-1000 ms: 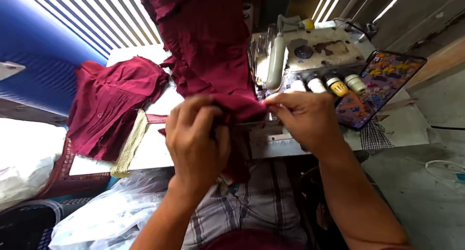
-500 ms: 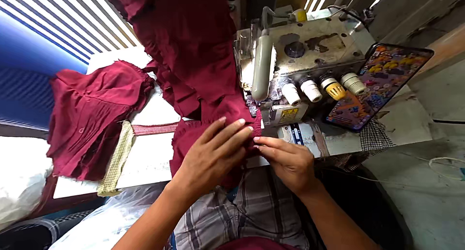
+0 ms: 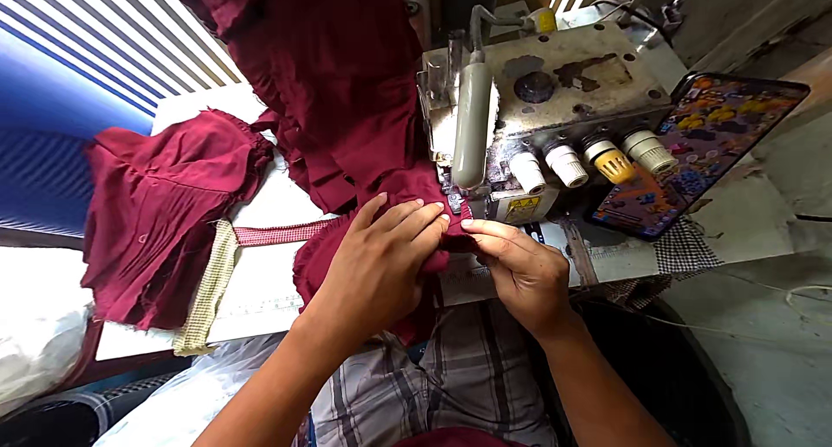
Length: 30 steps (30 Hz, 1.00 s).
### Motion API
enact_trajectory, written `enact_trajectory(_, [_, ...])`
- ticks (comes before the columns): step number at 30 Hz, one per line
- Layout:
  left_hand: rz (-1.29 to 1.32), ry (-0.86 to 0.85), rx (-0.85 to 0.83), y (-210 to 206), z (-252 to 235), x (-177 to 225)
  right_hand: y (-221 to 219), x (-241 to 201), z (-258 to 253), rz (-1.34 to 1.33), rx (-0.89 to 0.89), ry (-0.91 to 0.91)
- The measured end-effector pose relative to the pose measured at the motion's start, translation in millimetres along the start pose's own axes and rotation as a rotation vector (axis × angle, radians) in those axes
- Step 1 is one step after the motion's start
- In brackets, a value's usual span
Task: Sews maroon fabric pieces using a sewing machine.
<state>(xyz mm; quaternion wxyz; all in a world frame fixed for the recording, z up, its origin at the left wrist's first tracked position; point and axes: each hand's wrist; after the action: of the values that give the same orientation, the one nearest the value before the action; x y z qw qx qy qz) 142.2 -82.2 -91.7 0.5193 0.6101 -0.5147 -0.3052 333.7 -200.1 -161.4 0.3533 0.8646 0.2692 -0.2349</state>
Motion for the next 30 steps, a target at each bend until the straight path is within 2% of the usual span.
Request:
enact_trajectory(4, [0.052,0.026,-0.001,3,-7,-13,-4,-1,-7,0.06,-0.009,-0.06])
enact_trajectory(7, [-0.008,0.164,0.063,15,5,2,-4,-3,-13,0.097,-0.032,-0.095])
enact_trajectory(10, [-0.04,0.357,0.185,28,33,27,5,-3,-25,0.16,-0.106,-0.053])
enact_trajectory(13, [-0.08,0.407,0.29,39,49,39,14,-11,-40,0.252,-0.183,0.045])
enact_trajectory(17, [0.032,0.277,0.378,43,37,47,21,-39,-52,0.271,-0.181,0.165])
enact_trajectory(20, [0.132,0.118,0.429,19,21,39,28,-52,-53,0.248,-0.167,0.187])
enact_trajectory(22, [0.114,0.097,0.426,4,12,33,32,-53,-48,0.241,-0.155,0.163])
enact_trajectory(26, [-0.121,0.144,0.39,-7,8,31,33,-48,-20,0.187,-0.15,0.116])
enact_trajectory(28, [-0.17,0.068,0.353,-7,13,33,27,-43,-2,0.162,-0.115,0.079])
enact_trajectory(30, [-0.114,-0.037,0.225,-10,19,32,19,-35,16,0.129,-0.08,0.033])
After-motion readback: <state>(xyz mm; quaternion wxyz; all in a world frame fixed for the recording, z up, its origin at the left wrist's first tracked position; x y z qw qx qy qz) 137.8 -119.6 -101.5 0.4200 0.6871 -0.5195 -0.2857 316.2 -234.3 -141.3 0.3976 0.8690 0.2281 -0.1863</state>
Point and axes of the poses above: each hand's wrist, its own z-axis away from the middle knuckle, its own y-axis out of the back of the hand, x = y × z, and after that the axes turned 4 degrees about z, right-handed
